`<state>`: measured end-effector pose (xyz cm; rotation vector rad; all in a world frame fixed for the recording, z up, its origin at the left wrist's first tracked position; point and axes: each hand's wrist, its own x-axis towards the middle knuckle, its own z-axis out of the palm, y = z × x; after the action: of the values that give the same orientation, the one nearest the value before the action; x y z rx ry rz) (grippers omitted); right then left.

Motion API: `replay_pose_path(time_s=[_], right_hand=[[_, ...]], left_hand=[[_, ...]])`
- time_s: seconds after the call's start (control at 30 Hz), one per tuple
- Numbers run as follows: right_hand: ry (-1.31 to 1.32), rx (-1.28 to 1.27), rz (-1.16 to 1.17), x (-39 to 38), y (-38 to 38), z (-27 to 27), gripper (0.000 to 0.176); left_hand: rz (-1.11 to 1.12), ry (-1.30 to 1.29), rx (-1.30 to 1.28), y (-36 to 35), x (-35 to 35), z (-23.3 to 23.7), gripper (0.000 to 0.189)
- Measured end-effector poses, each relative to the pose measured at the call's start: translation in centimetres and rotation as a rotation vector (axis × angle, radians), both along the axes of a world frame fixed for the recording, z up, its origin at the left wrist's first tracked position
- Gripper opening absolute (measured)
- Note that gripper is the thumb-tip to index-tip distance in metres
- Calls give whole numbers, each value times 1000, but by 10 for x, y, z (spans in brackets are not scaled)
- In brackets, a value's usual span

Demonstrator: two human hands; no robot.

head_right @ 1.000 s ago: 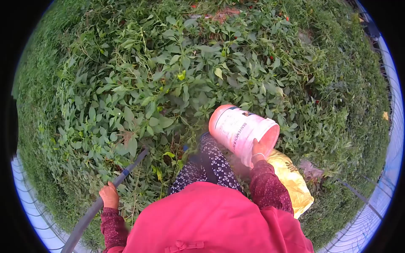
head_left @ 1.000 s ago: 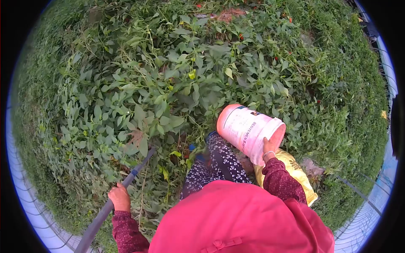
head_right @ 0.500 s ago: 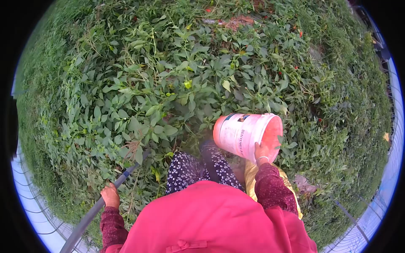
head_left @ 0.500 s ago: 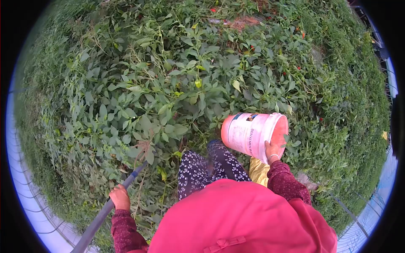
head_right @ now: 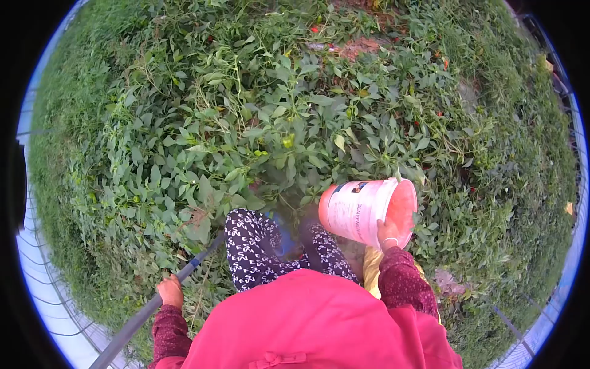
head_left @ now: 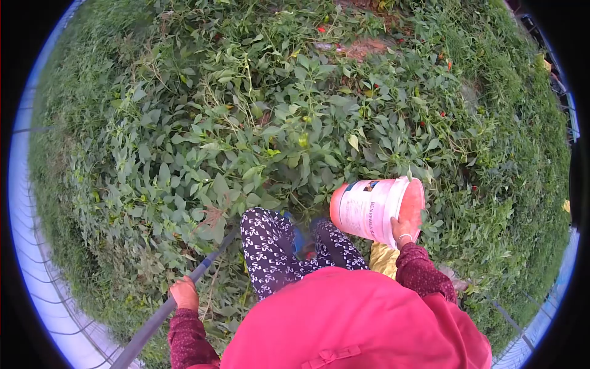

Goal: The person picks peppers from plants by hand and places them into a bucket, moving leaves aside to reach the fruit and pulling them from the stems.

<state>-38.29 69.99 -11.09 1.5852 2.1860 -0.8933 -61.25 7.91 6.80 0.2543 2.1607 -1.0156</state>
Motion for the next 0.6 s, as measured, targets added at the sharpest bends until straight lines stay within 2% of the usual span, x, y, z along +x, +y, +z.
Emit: replay_pose_path(time_s=[0.2,0.33,0.47,0.5,0.53,0.6], right_hand=[[1,24,63,-10,-5,-7,33],[-7,-8,41,-8,3,-25,33],[44,-1,11,-21,-7,-9,34],[-14,-10,30,-20,-6,-14,34],[66,-63,-44,-16,-8,-19,33],[5,22,38,-40,-17,8,35]], left_hand=[[20,-28,19,6,-4,4,24],[-4,-2,55,-7,-1,-2,20],[-1,14,110,-3,-1,-2,17],[15,15,106,-2,-2,-2,18],[42,20,100,-2,0,-1,19],[93,19,83,-3,4,-2,22]])
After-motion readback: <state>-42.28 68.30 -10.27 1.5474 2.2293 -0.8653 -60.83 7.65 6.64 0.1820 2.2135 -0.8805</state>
